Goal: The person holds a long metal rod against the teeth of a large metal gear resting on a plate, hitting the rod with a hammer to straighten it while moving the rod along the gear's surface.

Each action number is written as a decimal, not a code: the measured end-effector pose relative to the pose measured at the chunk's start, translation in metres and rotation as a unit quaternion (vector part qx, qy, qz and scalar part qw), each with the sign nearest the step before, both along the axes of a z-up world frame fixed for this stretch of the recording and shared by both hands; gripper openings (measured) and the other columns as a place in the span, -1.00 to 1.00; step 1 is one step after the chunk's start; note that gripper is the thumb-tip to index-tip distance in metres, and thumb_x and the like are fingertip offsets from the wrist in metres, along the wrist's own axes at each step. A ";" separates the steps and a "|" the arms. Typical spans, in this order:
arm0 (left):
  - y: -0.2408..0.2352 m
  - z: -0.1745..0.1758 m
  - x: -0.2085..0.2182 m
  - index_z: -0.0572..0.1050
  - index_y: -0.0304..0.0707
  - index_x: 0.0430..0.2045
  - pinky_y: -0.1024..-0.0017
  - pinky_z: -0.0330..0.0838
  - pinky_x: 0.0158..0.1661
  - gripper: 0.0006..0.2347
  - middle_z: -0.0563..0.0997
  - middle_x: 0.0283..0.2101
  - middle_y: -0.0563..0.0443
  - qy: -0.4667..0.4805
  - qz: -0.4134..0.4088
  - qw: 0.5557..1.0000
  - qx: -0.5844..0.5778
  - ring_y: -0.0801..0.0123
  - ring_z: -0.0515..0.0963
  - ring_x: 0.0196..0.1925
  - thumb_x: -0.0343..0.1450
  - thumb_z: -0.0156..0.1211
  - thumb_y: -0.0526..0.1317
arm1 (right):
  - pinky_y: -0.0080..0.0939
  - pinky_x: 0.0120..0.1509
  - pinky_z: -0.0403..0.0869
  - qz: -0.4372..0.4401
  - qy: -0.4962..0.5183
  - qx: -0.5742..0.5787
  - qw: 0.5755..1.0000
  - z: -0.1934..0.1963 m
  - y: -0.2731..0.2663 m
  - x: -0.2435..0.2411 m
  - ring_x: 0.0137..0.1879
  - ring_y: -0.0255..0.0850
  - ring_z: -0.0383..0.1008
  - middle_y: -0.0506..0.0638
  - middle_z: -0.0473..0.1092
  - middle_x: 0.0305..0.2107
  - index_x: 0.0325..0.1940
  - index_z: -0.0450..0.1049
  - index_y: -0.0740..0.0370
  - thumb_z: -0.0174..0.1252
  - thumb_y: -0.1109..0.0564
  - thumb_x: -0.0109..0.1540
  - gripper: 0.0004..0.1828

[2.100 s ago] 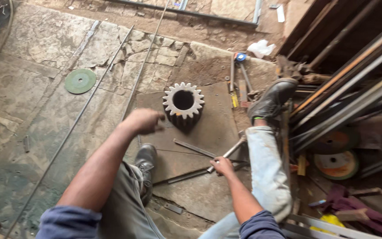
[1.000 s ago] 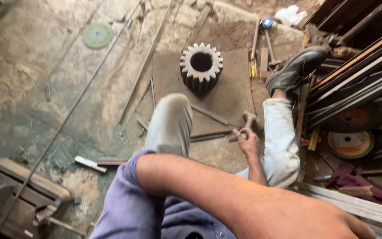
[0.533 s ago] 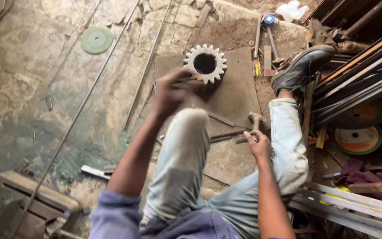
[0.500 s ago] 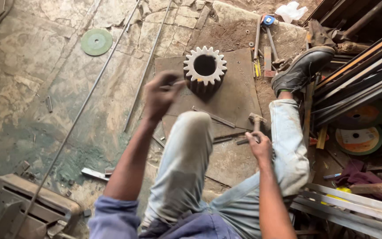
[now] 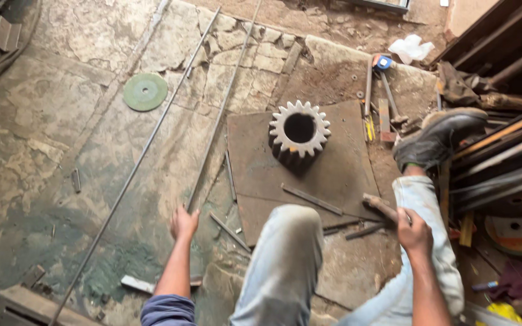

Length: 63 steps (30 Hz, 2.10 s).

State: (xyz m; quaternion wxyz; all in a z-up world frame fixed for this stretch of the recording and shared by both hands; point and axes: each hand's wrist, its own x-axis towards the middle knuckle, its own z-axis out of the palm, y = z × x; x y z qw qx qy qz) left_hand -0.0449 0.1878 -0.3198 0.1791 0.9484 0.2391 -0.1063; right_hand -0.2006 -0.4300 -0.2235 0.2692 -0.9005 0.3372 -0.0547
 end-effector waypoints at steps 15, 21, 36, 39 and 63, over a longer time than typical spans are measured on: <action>0.016 -0.030 0.006 0.53 0.02 -0.05 0.06 0.50 0.03 -0.69 0.50 0.15 -0.08 0.060 0.026 0.994 0.088 0.06 0.55 0.17 0.39 0.33 0.03 | -0.01 0.05 0.48 -0.046 0.099 0.036 0.993 0.024 0.020 0.009 -0.06 0.13 0.60 0.18 0.59 -0.26 0.09 0.65 -0.01 -0.12 -0.19 0.39 -0.52; 0.013 -0.029 0.029 0.53 0.02 -0.05 0.03 0.53 -0.04 -0.87 0.61 0.02 -0.08 0.045 -0.055 0.987 0.146 0.05 0.60 0.11 0.58 0.11 -0.13 | 0.01 0.13 0.48 -0.041 0.126 0.025 0.991 0.014 0.018 0.011 0.04 0.14 0.57 0.18 0.60 -0.17 0.10 0.65 -0.04 -0.11 -0.22 0.38 -0.51; -0.066 -0.009 0.049 0.58 -0.32 -0.17 0.33 0.56 -0.39 -0.69 0.71 -0.34 -0.12 0.039 -0.086 0.928 -0.359 0.24 0.67 -0.38 0.25 0.26 -0.19 | 0.03 0.21 0.46 -0.025 0.056 0.023 0.998 -0.002 0.019 -0.008 0.15 0.21 0.53 0.23 0.56 0.00 0.13 0.62 0.02 -0.07 -0.23 0.36 -0.50; -0.103 -0.006 0.069 0.53 -0.22 -0.17 0.33 0.35 -0.51 -0.77 0.60 -0.39 -0.07 0.089 0.109 0.828 -0.543 0.28 0.48 -0.46 0.39 0.19 -0.12 | 0.03 0.20 0.46 -0.024 0.061 0.023 0.998 -0.005 0.019 -0.010 0.15 0.19 0.53 0.23 0.55 0.00 0.14 0.60 0.02 -0.05 -0.24 0.33 -0.49; -0.194 0.008 -0.042 0.67 -0.09 -0.28 -0.01 0.49 -0.17 -0.54 0.69 -0.26 -0.26 -0.004 0.015 0.987 -0.157 -0.15 0.66 -0.17 0.46 -0.07 0.22 | 0.05 0.19 0.46 0.008 -0.026 0.037 0.999 -0.019 0.017 -0.027 0.11 0.18 0.53 0.23 0.55 -0.09 0.02 0.63 0.09 -0.06 -0.17 0.32 -0.54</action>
